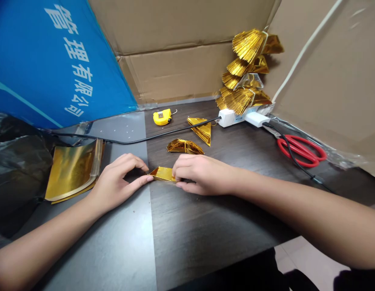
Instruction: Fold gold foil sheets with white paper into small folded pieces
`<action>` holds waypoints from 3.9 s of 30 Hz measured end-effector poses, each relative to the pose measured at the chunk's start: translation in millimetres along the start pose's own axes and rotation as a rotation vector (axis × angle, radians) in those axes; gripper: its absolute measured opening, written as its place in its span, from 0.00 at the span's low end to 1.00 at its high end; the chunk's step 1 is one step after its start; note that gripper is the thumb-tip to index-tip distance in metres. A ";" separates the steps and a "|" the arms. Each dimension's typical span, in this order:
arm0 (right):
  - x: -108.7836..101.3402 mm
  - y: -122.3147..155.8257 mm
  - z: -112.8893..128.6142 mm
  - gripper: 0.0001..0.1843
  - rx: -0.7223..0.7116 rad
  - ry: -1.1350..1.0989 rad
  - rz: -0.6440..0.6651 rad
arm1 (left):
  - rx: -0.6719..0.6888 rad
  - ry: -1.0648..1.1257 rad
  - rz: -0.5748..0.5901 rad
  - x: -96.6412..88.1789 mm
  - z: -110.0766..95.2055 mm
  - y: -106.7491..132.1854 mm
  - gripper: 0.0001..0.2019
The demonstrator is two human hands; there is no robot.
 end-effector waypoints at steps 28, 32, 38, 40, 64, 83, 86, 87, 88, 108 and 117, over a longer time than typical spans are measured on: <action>0.6 -0.8 0.7 0.07 -0.022 0.008 0.024 | 0.107 0.013 0.085 2.1 -4.7 5.3 0.04; 1.1 -0.7 0.4 0.07 -0.019 0.007 0.022 | 0.101 0.051 0.096 2.0 -4.6 4.3 0.04; 0.4 -0.4 -0.2 0.06 0.015 -0.026 0.010 | 0.051 0.105 0.108 1.1 -1.8 3.1 0.03; -0.4 -0.4 -0.9 0.05 0.029 -0.044 -0.008 | 0.045 0.091 0.116 1.2 -1.9 3.2 0.03; 4.8 4.6 -10.4 0.11 0.210 0.138 -0.111 | -0.148 -0.169 0.232 15.0 0.8 7.5 0.10; 0.2 0.4 -6.7 0.06 0.337 0.186 -0.071 | -0.262 -0.181 0.245 15.9 1.5 3.3 0.11; -0.2 -0.4 -6.2 0.06 0.321 0.174 -0.068 | -0.326 -0.177 0.270 18.7 1.8 1.5 0.09; -0.4 -0.7 -5.8 0.06 0.319 0.176 -0.064 | -0.338 -0.186 0.273 18.6 0.5 0.7 0.09; -0.5 -1.0 -5.2 0.06 0.317 0.185 -0.055 | -0.350 -0.201 0.274 18.0 -1.6 -0.2 0.08; -3.1 -0.1 -6.4 0.10 0.274 0.304 0.084 | -0.415 -0.283 0.285 19.5 -19.3 -8.2 0.04; -26.6 2.4 -19.1 0.03 0.298 0.168 0.008 | -0.180 0.000 0.195 15.9 -27.7 -36.5 0.09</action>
Point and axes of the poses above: each hand's wrist, its own y-axis away from the middle knuckle, its own x-axis out of the palm, z = x × y, the point moved 5 cm from there along -y, towards the middle knuckle, and after that the axes turned 12 degrees about -z, right-handed, at the moved point
